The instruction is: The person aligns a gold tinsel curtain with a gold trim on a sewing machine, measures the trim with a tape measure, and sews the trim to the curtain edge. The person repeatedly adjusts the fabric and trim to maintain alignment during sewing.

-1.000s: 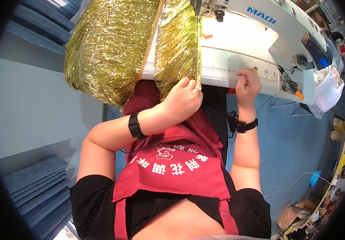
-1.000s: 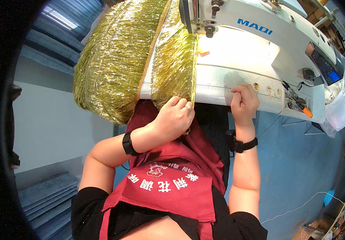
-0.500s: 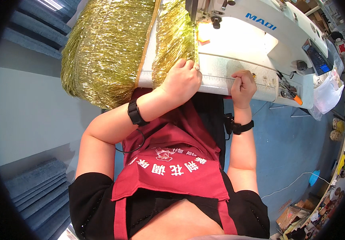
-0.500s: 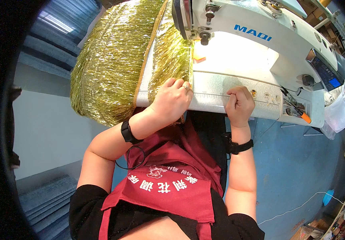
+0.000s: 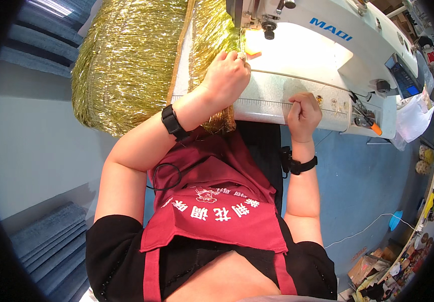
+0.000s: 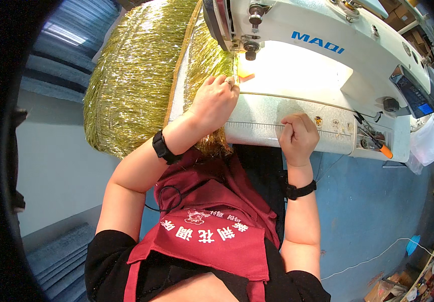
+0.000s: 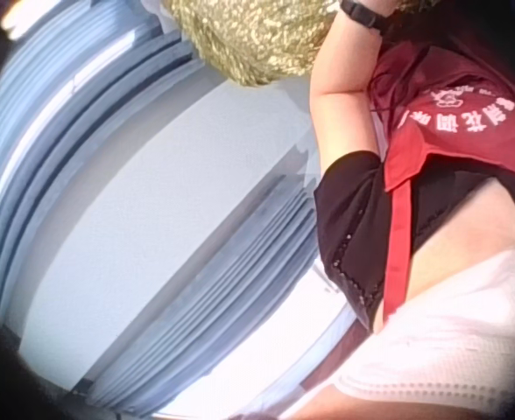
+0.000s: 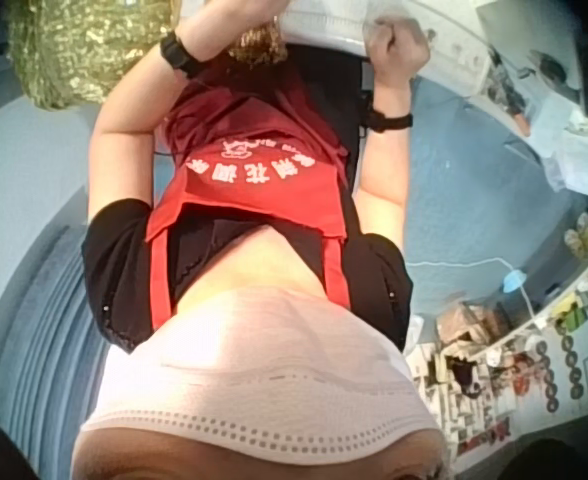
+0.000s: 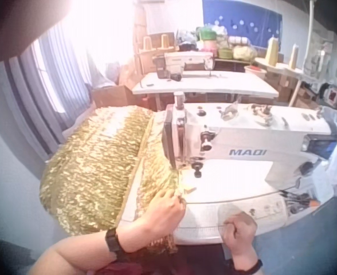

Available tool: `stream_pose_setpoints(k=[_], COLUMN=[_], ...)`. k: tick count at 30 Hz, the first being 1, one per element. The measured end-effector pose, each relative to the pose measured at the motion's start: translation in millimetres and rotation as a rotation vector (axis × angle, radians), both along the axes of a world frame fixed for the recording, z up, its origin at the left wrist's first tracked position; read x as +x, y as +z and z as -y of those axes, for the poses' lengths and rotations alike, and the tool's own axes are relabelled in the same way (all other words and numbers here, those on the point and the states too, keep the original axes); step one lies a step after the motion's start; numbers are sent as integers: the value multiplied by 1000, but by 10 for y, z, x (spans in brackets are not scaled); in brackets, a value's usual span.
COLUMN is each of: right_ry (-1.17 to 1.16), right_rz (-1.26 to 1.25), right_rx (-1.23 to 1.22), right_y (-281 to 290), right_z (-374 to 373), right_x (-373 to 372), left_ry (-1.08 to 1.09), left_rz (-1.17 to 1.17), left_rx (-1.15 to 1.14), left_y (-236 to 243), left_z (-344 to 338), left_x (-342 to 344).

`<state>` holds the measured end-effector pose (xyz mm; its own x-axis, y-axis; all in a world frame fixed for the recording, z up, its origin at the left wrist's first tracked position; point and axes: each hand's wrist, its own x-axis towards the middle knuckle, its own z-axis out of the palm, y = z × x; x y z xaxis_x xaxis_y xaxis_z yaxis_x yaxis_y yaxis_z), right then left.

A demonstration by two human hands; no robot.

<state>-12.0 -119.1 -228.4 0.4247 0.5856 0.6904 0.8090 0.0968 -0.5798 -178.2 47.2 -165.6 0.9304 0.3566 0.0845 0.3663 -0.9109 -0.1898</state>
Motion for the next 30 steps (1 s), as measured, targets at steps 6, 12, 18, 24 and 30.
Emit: stream_pose_setpoints(k=[6,12,18,24,30], right_ry=[-12,-10,-2,-119,-144], right_rz=[0,0,27,238,417], right_rx=[-28,-8,-20,-195,-403], right_y=[26,9,54,64,-158], right_z=[16,11,3,-325,-970], right_x=[-18,-9,-21,-207,-1380], left_ry=[126,247,250,228,177], left_rz=[12,154,309,410,428], left_rx=[-28,-25,34,-74,-109], left_y=[57,174,441,704,722], left_z=[98,378,642,804,923], left_x=[-90,-509,-989,-1276,-1258])
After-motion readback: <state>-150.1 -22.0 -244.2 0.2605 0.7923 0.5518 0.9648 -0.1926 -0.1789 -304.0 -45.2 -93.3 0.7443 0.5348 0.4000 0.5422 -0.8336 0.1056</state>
